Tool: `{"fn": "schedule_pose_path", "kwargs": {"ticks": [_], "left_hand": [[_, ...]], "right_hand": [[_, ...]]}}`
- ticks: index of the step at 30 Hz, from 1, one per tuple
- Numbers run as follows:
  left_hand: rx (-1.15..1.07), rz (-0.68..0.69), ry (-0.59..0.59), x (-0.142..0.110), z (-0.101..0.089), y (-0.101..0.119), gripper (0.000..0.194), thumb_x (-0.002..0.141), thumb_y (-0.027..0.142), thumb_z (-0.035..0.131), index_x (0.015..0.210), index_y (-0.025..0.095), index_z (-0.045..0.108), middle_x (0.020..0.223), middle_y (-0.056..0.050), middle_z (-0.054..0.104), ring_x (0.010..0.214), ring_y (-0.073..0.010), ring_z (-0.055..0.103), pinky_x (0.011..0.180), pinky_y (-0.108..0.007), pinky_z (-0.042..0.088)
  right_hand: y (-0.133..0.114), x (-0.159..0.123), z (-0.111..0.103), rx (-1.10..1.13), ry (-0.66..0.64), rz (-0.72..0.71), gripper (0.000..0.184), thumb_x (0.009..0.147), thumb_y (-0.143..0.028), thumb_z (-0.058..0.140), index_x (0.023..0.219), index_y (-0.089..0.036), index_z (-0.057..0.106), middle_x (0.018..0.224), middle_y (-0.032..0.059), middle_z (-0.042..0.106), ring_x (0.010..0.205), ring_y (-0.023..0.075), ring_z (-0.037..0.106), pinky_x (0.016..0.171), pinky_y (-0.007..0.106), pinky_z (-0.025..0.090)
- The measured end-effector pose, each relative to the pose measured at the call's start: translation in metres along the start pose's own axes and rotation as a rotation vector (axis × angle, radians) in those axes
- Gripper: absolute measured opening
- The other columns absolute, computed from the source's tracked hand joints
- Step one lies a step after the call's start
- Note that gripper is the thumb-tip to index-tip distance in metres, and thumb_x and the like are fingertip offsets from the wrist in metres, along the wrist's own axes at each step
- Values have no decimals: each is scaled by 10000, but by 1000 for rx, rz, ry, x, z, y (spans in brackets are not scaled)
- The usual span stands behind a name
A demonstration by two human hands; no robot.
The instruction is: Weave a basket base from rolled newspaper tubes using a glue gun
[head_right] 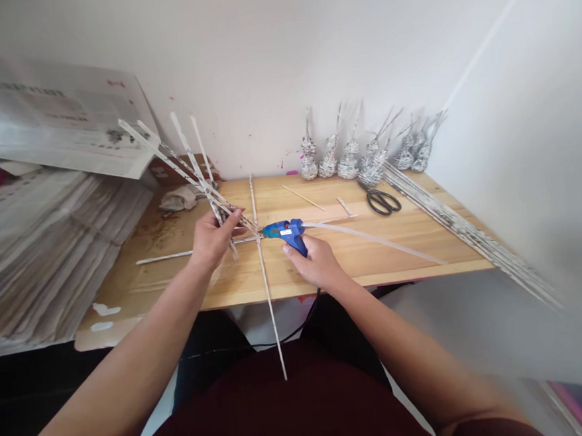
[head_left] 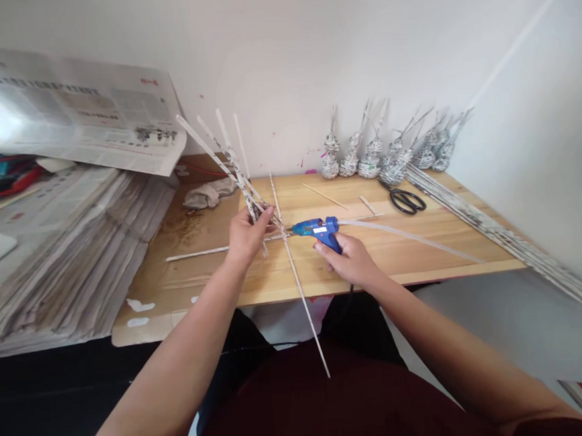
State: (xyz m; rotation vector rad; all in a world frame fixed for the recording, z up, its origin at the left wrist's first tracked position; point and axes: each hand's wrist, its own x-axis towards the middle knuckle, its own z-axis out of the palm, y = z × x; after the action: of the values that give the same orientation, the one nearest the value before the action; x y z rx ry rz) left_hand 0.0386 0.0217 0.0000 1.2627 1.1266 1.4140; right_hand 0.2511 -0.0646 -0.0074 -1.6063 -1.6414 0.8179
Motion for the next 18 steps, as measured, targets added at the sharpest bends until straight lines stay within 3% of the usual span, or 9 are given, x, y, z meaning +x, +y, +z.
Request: {"fn": "schedule_pose_path", "kwargs": {"ticks": [18], "left_hand": [[0, -16, -32, 0, 0, -5, 423, 669, 486, 800, 894, 142, 702, 833, -31, 692, 664, -135, 657, 632, -287, 620]], "right_hand": [[-3, 2, 2, -81, 9, -39, 313, 869, -484, 555, 705, -217, 557, 594, 15, 604, 590, 173, 565, 578, 276, 400]]}}
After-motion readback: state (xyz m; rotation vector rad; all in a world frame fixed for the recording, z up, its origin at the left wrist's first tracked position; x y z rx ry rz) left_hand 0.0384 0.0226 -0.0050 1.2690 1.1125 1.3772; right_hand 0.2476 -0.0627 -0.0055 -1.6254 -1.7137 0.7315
